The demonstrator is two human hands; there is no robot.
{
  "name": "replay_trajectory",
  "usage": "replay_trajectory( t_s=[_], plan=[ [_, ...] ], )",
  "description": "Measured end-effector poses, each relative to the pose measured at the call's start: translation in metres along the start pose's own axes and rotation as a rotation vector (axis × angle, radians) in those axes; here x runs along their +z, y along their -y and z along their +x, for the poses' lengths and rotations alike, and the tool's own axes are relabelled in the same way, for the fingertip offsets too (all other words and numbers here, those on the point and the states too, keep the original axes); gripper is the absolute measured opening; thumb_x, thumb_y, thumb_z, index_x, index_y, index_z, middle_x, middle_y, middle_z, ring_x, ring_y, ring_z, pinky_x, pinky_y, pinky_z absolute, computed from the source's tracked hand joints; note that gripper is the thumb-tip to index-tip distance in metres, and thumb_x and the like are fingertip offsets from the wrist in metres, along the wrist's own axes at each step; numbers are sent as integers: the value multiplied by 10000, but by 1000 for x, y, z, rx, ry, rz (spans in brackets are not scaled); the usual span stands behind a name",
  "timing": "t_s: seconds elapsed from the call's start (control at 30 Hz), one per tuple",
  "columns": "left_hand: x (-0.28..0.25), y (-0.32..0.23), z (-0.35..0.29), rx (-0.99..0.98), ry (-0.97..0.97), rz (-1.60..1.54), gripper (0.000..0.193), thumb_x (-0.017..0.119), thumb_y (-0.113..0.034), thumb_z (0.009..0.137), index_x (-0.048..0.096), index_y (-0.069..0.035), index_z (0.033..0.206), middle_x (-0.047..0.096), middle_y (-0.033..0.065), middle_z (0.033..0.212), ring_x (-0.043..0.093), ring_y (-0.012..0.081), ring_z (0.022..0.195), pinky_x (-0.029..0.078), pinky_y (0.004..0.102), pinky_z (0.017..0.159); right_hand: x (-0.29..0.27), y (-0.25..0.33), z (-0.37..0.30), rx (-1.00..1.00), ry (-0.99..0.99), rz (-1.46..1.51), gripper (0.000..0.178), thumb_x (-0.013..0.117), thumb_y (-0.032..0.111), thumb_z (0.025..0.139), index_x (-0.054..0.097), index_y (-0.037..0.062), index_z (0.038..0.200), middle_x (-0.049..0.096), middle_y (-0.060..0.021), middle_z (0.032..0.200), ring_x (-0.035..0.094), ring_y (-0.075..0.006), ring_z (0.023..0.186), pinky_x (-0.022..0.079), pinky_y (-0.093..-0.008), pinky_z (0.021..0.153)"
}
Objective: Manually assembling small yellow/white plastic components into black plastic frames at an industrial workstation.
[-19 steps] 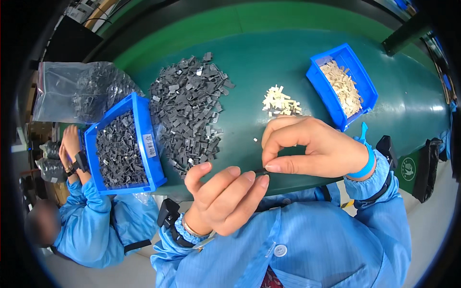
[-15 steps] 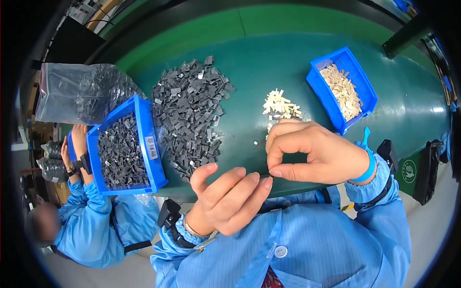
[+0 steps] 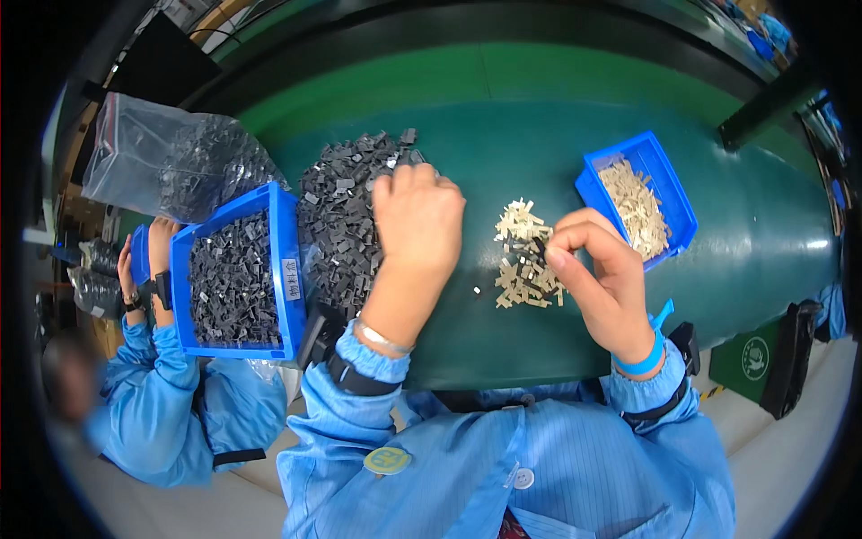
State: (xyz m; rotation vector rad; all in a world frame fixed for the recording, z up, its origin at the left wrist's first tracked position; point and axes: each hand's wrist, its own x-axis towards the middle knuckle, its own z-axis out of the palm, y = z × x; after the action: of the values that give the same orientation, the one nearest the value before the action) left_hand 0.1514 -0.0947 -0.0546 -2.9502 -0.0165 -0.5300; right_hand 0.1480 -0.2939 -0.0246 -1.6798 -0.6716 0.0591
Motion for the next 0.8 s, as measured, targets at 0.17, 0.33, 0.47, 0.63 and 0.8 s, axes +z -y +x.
replay_trajectory(
  t_s=[0.17, 0.33, 0.47, 0.63, 0.8],
  plan=[
    [21, -3, 1, -10, 6, -25, 46, 598, -90, 670, 620, -50, 664, 584, 74, 729, 560, 226, 781, 400, 345, 711, -6, 2, -8, 104, -29, 35, 53, 586, 35, 815, 567, -14, 806, 527, -62, 819, 478, -132, 731, 401, -253, 676],
    [20, -4, 2, -5, -48, -69, 40, 568, -51, 648, 608, -44, 646, 584, 89, 693, 569, 240, 723, 418, 344, 686, -4, 1, -11, 113, -25, 63, 45, 587, 25, 814, 567, -14, 807, 526, -58, 827, 475, -127, 737, 397, -247, 678],
    [-19, -4, -3, 20, -127, -382, 65, 594, -19, 694, 643, -15, 737, 612, 116, 722, 605, 254, 694, 466, 331, 656, -7, 1, -13, 152, -110, 205, 60, 599, 1, 800, 567, -25, 844, 522, -68, 877, 473, -125, 793, 394, -244, 716],
    [-83, -7, -48, -157, 93, -1420, 186, 584, 1, 815, 633, 47, 987, 651, 171, 871, 650, 223, 750, 518, 296, 675, 11, 5, -13, -24, -149, 453, 221, 669, -42, 723, 577, -22, 923, 510, -98, 968, 497, -164, 891, 404, -283, 805],
    [-86, -22, -84, -486, 239, -2192, 218, 544, -17, 868, 593, 62, 1066, 643, 176, 925, 641, 203, 824, 518, 297, 761, 26, 14, -17, -100, -65, 418, 272, 718, 5, 695, 583, 2, 932, 529, -117, 996, 518, -190, 919, 416, -302, 801]
  ],
)
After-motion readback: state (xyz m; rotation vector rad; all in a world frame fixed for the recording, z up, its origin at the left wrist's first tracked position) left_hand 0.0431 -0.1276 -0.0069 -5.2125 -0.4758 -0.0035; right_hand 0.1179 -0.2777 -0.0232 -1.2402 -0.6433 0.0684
